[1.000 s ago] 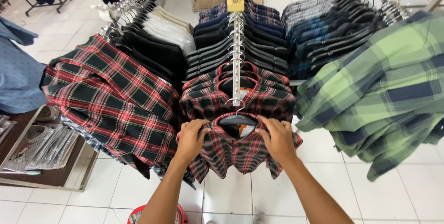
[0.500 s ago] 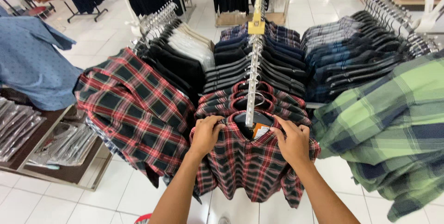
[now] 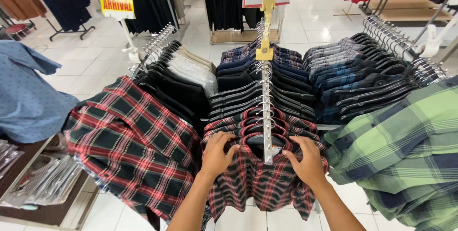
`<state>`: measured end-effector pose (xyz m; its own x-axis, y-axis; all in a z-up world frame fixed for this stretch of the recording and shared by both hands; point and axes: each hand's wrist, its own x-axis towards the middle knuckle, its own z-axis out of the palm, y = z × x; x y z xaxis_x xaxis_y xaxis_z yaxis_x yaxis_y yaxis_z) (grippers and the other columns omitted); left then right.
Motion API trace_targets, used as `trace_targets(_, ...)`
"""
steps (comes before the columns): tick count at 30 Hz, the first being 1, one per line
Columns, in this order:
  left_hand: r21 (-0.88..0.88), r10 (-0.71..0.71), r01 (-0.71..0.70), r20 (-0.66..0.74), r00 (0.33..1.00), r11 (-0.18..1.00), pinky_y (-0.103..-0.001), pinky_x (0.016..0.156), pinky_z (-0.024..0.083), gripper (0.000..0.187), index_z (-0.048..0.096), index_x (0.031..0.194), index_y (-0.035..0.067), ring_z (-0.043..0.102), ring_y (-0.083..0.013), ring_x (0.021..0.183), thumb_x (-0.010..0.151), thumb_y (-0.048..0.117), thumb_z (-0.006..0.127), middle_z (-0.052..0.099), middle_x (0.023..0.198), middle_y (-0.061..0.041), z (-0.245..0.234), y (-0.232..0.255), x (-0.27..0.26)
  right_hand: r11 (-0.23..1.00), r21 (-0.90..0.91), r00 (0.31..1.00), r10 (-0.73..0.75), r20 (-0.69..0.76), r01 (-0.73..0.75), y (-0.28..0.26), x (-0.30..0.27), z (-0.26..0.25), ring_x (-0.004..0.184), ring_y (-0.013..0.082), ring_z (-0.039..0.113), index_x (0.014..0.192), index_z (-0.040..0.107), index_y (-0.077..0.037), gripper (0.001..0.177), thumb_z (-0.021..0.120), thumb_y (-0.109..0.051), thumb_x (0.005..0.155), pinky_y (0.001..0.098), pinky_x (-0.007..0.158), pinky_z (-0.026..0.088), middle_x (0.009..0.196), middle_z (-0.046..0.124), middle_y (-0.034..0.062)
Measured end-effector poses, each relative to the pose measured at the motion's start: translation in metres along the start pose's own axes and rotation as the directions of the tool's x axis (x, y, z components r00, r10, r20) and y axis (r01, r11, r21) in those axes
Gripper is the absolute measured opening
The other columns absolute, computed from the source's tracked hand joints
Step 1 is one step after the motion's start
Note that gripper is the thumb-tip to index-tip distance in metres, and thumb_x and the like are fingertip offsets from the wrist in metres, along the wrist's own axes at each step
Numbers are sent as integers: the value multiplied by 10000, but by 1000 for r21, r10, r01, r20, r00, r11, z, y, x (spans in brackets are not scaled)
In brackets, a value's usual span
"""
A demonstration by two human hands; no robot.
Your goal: The person tidies a clothing rack by rearranging plaid shirts on hangers, buttoning the top buttons of a shirt while it hangs, and smoothing the garments with their hands.
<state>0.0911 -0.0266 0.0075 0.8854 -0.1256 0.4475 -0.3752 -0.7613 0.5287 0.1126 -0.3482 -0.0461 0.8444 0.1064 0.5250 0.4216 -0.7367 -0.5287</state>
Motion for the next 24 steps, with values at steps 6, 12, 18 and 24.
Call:
trace_targets(6, 97, 52, -48, -38, 998, 994, -552, 1205, 261, 544, 494, 1511, 125, 373, -411, 1474, 1040, 389, 559, 451, 1559, -187, -10, 21, 32, 999, -30, 999, -25, 31, 26, -10, 41, -26, 1475, 409, 370, 1565, 461, -132, 642, 607, -390, 996, 567, 1111, 270, 1509, 462, 181)
trace_targets(12, 219, -111, 50, 277, 954, 975, -577, 1264, 159, 694, 334, 1634, 252, 211, -366, 1576, 1040, 610, 347, 308, 1694, -91, 2, 0, 58, 979, -200, 959, 36, 282, 22, -8, 28, -2, 1560, 370, 234, 1674, 224, -219, 748, 321, -604, 1040, 628, 1195, 162, 1682, 286, 146)
trace_targets(18, 220, -140, 64, 353, 925, 974, -592, 1275, 91, 724, 284, 1651, 228, 122, -377, 1594, 1046, 624, 315, 202, 1733, -95, -11, 13, 62, 981, -196, 962, 38, 270, 16, -13, 21, -4, 1569, 353, 183, 1674, 221, -213, 803, 387, -638, 1013, 610, 1207, 130, 1699, 248, 118)
trace_targets(24, 251, -159, 66, 369, 916, 966, -584, 1277, 72, 751, 209, 1665, 244, 78, -347, 1598, 1035, 640, 306, 116, 1751, -52, -5, 11, 45, 990, -118, 945, -28, 327, 71, 15, 44, -3, 1586, 361, 157, 1637, 290, -252, 908, 442, -761, 900, 602, 1225, 143, 1719, 210, 115)
